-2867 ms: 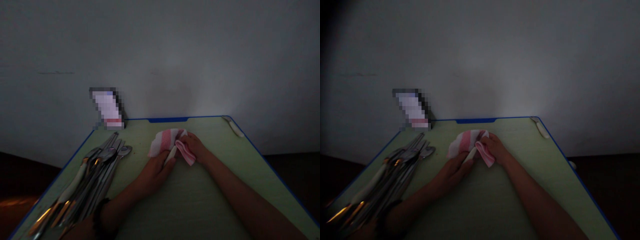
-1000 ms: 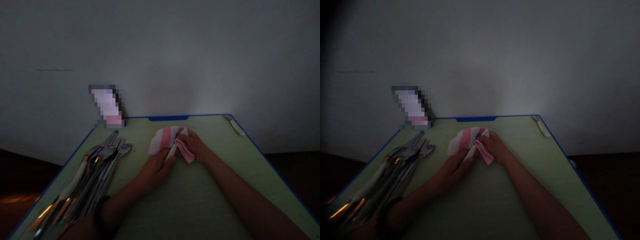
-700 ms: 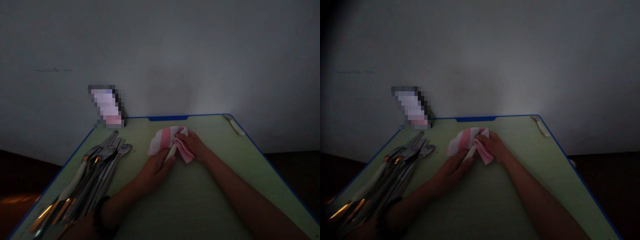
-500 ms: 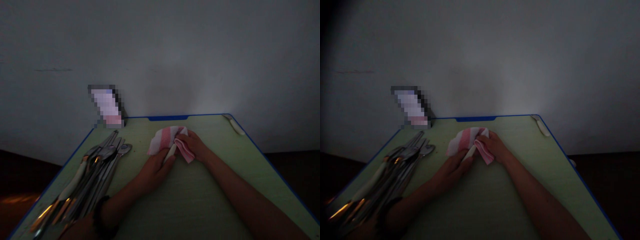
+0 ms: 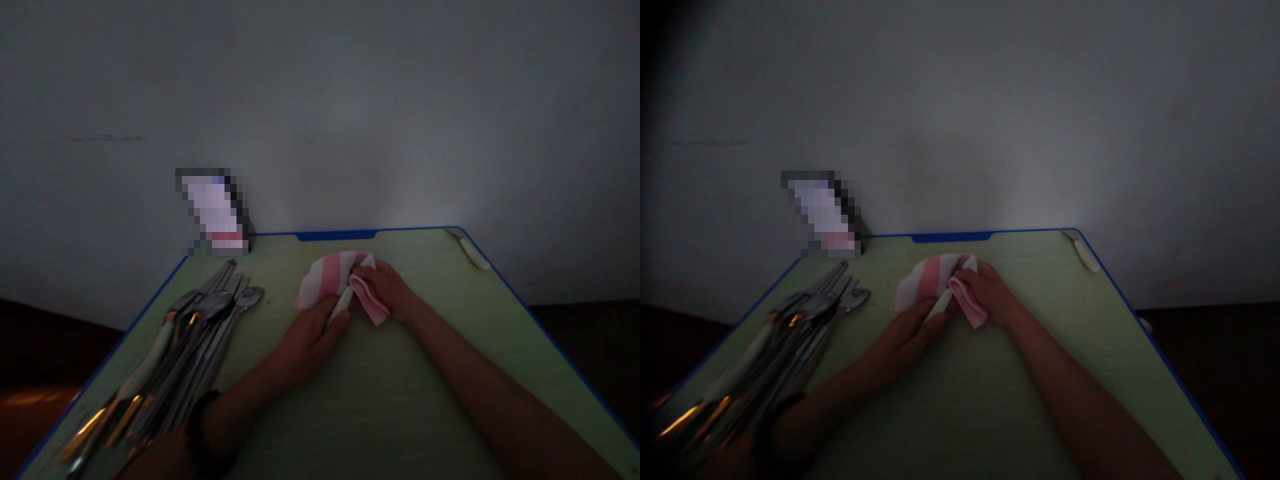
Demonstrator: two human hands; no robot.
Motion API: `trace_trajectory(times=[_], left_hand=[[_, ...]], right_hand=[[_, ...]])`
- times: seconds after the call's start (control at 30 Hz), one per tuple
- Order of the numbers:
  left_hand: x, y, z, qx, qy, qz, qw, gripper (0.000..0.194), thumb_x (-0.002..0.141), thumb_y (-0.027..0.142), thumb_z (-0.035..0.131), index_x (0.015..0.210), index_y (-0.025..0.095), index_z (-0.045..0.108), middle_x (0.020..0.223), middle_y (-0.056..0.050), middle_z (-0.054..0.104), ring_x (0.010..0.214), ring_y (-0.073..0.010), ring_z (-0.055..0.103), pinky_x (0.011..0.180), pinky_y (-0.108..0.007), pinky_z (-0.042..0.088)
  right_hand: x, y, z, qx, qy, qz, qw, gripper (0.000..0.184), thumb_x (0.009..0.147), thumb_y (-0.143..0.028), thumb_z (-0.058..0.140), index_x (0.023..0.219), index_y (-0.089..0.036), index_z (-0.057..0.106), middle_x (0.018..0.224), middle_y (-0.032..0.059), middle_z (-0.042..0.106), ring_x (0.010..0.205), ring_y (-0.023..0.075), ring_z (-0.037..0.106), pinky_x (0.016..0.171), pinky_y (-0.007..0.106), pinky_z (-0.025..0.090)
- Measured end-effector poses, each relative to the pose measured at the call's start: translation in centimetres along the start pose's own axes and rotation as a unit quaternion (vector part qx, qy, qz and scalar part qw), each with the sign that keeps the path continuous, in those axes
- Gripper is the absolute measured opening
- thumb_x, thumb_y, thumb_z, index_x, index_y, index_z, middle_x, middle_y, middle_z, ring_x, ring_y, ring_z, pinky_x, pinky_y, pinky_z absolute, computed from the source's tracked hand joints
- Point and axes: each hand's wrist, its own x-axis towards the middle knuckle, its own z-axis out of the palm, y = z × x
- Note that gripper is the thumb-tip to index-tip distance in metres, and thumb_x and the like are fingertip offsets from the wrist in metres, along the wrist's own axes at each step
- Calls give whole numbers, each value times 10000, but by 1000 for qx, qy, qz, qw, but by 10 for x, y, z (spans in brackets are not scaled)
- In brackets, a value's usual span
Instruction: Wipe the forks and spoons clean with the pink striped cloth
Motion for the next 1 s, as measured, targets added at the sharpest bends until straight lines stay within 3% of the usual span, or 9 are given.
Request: trace_trajectory(times=[0.4,0.57,0.7,1.0], left_hand=[[0,0,-1,14,4,10,1000,291,942,373,339,968,160,535,799,-18,570,707,-158,533,640,-265,413],[0,0,0,8,10,17,1000,282,944,371,340,958,166,533,830,-21,577,728,-158,539,644,-263,411],[0,1,-1,12,4,14,1000,281,942,372,346,959,163,534,817,-19,573,728,-159,542,648,-267,411],[0,0,0,17,1,12,1000,300,941,380,341,989,160,539,849,-34,583,738,-165,544,652,-276,424]], right_hand=[[0,3,-1,13,11,-10,1000,288,680,-472,631,709,-189,588,587,-45,583,539,110,502,548,247,375],[5,6,-1,41,52,-14,998,299,686,-484,609,686,-185,610,626,-30,604,579,113,520,617,256,403],[7,5,1,103,87,28,990,267,657,-461,621,678,-194,611,615,-29,606,589,124,530,669,274,421],[4,0,2,116,69,44,990,227,647,-424,607,684,-200,603,591,-32,601,556,124,519,629,270,422]])
